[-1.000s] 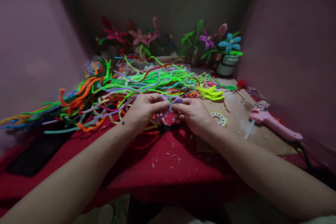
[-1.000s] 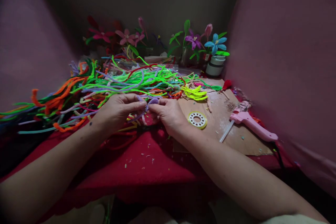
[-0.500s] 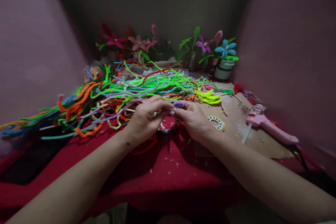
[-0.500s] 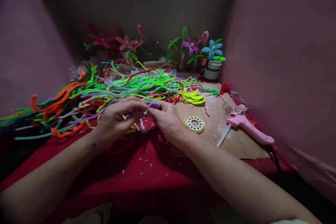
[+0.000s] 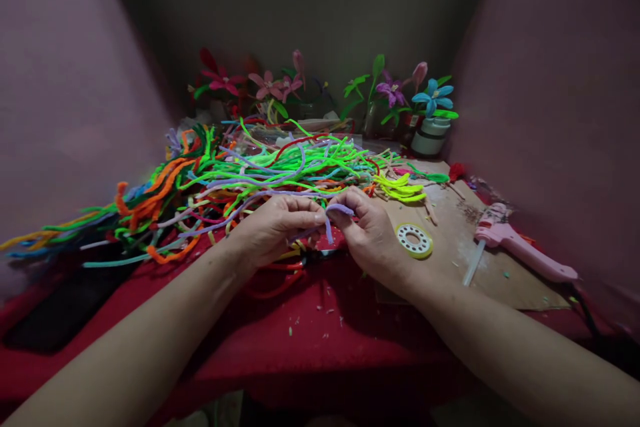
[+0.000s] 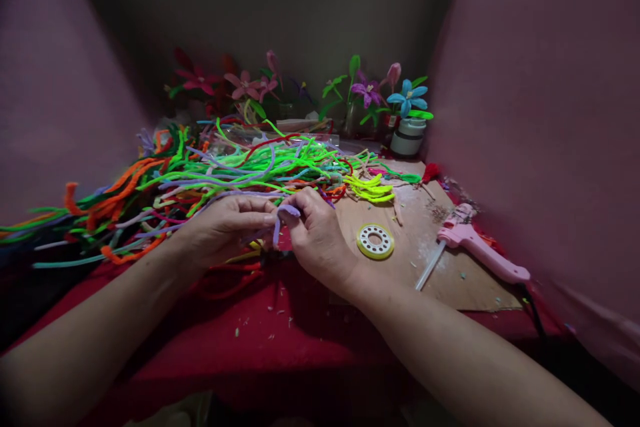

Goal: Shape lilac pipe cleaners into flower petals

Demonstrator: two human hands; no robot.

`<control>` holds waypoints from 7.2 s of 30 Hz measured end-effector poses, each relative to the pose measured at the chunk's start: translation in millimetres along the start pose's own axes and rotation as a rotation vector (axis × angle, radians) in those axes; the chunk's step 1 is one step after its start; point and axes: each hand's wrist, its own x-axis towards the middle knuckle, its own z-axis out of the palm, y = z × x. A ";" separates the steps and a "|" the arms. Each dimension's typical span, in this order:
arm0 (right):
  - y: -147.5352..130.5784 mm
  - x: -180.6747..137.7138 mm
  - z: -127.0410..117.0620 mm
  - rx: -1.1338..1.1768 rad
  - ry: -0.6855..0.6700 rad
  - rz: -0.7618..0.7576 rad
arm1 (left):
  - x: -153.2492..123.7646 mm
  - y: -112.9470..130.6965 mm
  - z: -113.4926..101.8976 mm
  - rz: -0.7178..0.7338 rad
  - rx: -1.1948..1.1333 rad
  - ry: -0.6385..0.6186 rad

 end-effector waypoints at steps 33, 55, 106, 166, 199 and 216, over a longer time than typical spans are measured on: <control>1.6 3.9 3.3 0.777 -0.125 0.394 | 2.4 -2.4 -9.0 -0.228 -0.269 -0.187; -3.2 3.2 -4.3 0.329 -0.075 0.197 | -12.3 -2.4 10.5 0.109 0.174 -0.105; 7.7 9.2 -1.3 0.507 0.010 0.553 | -19.8 -14.7 13.7 0.965 1.969 0.542; -26.5 10.7 -24.3 0.905 -0.704 0.400 | 60.6 59.8 26.6 0.349 1.263 0.304; 1.2 38.2 1.8 0.823 0.013 0.479 | -9.7 7.8 -17.3 1.026 1.753 0.599; 14.6 45.5 -38.6 0.824 0.327 0.470 | -19.7 32.5 -29.2 0.286 0.906 0.299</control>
